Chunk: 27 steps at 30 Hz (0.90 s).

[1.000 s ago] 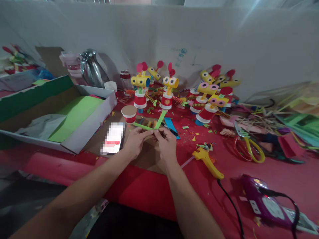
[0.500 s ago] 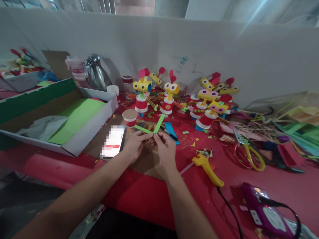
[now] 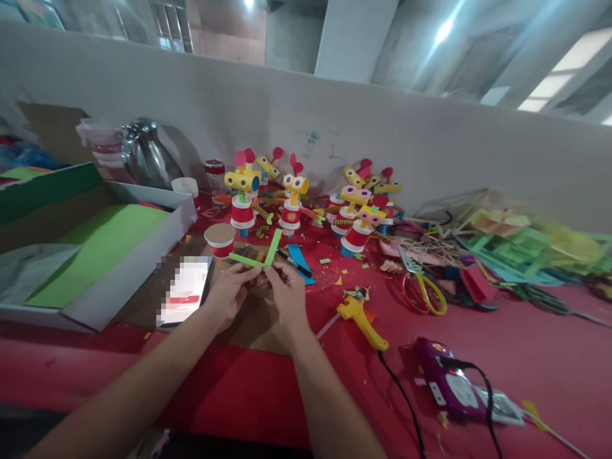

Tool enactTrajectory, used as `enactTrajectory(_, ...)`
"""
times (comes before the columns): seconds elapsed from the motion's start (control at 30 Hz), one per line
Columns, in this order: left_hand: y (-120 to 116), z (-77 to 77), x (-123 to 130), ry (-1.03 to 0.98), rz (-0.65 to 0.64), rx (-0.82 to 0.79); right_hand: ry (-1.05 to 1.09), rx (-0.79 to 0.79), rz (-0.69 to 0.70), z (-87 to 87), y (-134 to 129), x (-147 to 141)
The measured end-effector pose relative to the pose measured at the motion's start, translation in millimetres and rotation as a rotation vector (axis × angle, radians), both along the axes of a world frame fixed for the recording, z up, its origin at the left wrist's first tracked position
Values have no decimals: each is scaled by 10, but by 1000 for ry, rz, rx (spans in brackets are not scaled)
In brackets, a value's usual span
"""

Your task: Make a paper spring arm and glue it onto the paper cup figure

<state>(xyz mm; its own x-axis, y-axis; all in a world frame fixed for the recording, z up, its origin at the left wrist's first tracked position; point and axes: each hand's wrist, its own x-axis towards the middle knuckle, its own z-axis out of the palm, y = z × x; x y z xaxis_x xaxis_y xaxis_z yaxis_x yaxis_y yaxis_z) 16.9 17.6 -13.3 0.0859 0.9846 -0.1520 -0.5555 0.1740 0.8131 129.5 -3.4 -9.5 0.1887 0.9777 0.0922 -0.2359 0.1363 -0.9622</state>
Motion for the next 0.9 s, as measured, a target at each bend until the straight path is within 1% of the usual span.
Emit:
enactTrajectory(0.17, 22, -64, -2, -50, -68, 12, 53, -18, -19, 6, 10, 12)
enactTrajectory(0.33, 51, -113, 2, -56, -35, -11, 64, -33, -1, -2, 17, 17)
enactTrajectory(0.5, 76, -149, -3, -45, -54, -25, 35, -26, 7, -25, 24, 19)
enactTrajectory(0.67, 85, -146, -12, -20, -54, -23, 38, -23, 1, -36, 27, 20)
enactTrajectory(0.9, 77, -107, -17, -46, -81, -65, 9, -32, 1, 14, -13, 24)
